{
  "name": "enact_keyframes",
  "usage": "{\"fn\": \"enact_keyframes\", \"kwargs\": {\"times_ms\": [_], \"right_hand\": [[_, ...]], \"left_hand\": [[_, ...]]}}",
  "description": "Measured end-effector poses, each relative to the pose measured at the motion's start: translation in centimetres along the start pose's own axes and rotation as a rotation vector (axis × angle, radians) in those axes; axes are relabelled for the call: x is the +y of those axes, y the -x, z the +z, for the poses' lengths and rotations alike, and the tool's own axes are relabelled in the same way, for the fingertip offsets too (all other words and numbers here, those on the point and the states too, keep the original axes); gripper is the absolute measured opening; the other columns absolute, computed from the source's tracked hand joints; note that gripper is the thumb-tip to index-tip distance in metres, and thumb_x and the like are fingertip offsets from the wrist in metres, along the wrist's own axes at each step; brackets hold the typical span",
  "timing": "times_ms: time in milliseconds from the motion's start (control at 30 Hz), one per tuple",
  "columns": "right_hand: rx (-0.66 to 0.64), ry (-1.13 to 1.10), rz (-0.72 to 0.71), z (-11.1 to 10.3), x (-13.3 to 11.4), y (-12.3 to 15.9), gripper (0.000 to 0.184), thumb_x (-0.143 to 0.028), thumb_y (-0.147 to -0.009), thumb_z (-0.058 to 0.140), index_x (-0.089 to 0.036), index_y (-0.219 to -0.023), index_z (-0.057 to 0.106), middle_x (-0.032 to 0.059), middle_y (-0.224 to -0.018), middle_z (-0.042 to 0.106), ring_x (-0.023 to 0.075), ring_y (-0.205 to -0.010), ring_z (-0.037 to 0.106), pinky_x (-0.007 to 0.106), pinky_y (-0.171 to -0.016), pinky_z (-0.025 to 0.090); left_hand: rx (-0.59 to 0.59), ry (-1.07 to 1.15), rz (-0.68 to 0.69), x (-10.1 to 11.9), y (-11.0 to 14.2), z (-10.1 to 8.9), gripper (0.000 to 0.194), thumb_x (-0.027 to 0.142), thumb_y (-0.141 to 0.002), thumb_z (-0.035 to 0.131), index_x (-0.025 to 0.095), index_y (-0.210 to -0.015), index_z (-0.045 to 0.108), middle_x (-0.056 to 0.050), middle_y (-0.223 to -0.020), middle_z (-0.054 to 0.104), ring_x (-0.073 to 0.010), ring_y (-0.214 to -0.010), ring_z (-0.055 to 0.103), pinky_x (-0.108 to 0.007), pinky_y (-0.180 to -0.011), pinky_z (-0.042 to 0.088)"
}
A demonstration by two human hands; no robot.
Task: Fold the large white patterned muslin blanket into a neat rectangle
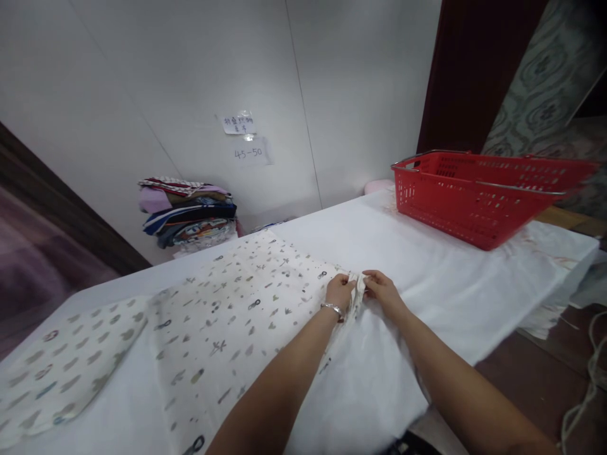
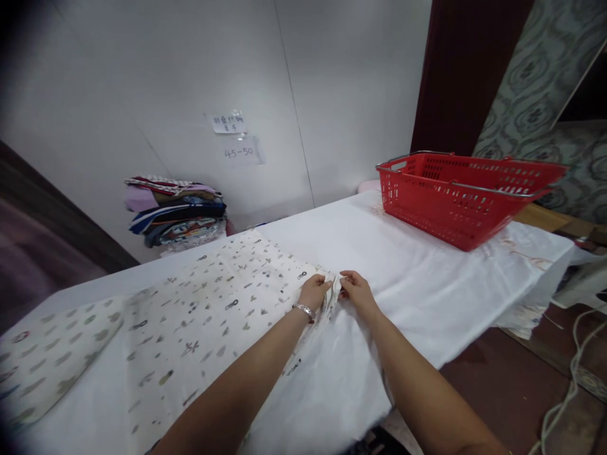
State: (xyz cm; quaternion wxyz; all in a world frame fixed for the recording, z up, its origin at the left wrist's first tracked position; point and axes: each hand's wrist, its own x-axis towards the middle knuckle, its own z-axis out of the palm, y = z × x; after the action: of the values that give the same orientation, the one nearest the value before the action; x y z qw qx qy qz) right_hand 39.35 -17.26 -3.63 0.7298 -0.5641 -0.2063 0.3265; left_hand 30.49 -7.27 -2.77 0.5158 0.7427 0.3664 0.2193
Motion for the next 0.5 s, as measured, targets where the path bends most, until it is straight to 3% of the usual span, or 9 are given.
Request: {"fn": "enact_keyframes", "kwargs": {"times_ms": [233, 500], "right_hand": [[0.021, 0.002, -0.046, 0.1, 0.2, 0.0, 0.041, -0.039, -0.059, 0.069, -0.02, -0.091, 0.052, -0.0086, -0.055, 0.048, 0.0101, -0.047, 0.049, 0.027, -0.05, 0.045], [-0.017, 0.19, -0.124, 0.0, 1.2, -0.1, 0.037, -0.035, -0.066, 0.06, -0.02, -0.098, 0.05, -0.0066, -0.06, 0.051, 0.0115, -0.052, 0.051, 0.026, -0.052, 0.045]], "left_hand": [[0.042, 0.02, -0.037, 0.4, 0.3, 0.1, 0.007, 0.022, -0.074, 0.059, 0.017, -0.07, 0.056, 0.004, -0.063, 0.056, -0.0105, -0.062, 0.051, -0.022, -0.063, 0.04], [0.044, -0.03, 0.066, -0.1, 0.4, 0.5, 0.007, 0.023, -0.074, 0.057, 0.017, -0.072, 0.054, 0.004, -0.064, 0.054, -0.0105, -0.062, 0.05, -0.023, -0.064, 0.04]]}}
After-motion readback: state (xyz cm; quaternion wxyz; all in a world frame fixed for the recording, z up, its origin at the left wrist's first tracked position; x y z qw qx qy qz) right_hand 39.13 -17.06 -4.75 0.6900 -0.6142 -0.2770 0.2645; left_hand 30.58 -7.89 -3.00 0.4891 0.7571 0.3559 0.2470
